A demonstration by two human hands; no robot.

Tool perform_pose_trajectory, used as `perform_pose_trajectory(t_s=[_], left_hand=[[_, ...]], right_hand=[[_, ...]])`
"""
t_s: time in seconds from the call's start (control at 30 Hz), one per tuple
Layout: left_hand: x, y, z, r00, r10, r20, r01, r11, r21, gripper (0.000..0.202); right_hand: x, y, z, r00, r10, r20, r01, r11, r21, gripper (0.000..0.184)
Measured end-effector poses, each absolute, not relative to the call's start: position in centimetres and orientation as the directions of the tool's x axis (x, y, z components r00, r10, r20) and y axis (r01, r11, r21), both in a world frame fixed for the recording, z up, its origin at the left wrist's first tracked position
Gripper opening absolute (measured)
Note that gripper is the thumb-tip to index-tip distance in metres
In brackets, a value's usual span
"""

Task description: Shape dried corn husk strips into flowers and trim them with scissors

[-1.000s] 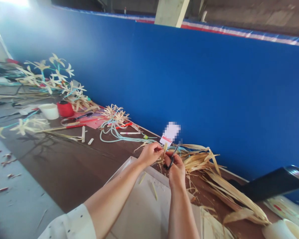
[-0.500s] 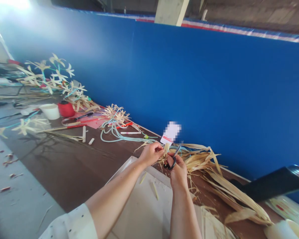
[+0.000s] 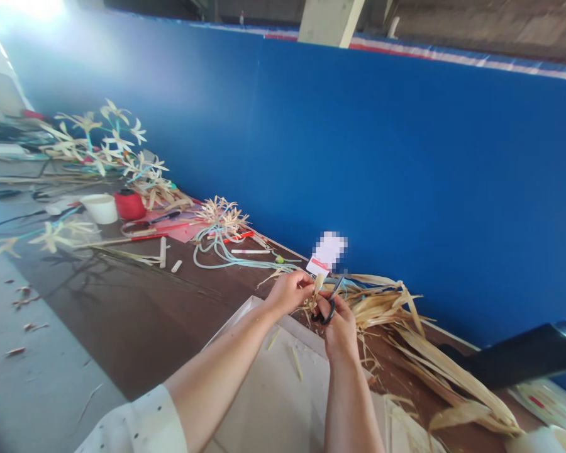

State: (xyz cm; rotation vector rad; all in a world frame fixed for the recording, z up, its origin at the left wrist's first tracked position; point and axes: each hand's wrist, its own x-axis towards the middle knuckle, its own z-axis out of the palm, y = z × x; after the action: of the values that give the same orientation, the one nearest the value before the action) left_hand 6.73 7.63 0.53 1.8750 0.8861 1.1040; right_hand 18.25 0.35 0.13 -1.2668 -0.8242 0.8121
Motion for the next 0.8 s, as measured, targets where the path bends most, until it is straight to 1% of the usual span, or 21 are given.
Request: perform_pose_trajectory(t_s=[0.1,0.17,0.23,0.33,0.43,0.53,0.67,0.8], left_hand=[[6.7,7.8,0.5,0.35,0.854,0.386,0.176,-0.465,0.868,0.018],[6.6,8.0,0.5,0.31,0.869,0.386,0.18,-0.452,0.873,0.017],[6.5,8.1,0.5,0.273,0.885,0.377,0.182,-0.433,0.883,0.017],[6.3,8.3,0.5,0.218,0.899,0.38,0.192,-0.421,0.886,0.016],[6.0,8.5,0.5,0.175,0.908,0.38,0.225,-0.413,0.882,0.016],[5.8,8.8,0.4,0.157,0.913,0.377,0.236,-0.405,0.883,0.016],[5.8,9.1,0.3,0.147,0.912,0.384,0.204,-0.407,0.89,0.018],[5.9,9.1,0.3,0.178,0.913,0.368,0.169,-0.397,0.902,0.021]], right_hand=[[18.8,0.0,0.4,0.435,0.9,0.031,0.048,0.011,-0.999,0.03],[19.2,-0.5,0.9,0.386,0.922,-0.008,0.159,-0.075,-0.984,0.036],[19.6,-1.0,1.5,0.343,0.939,-0.036,0.233,-0.122,-0.965,0.04],[19.9,-1.8,2.5,0.299,0.954,-0.03,0.277,-0.117,-0.954,0.045],[19.9,-2.4,3.0,0.212,0.977,-0.018,0.319,-0.087,-0.944,0.047],[19.9,-2.4,3.0,0.133,0.988,-0.079,0.39,-0.125,-0.912,0.046],[20.1,-2.1,2.4,0.126,0.981,-0.149,0.457,-0.191,-0.869,0.043],[20.4,-1.8,1.9,0.142,0.98,-0.136,0.438,-0.186,-0.88,0.042]])
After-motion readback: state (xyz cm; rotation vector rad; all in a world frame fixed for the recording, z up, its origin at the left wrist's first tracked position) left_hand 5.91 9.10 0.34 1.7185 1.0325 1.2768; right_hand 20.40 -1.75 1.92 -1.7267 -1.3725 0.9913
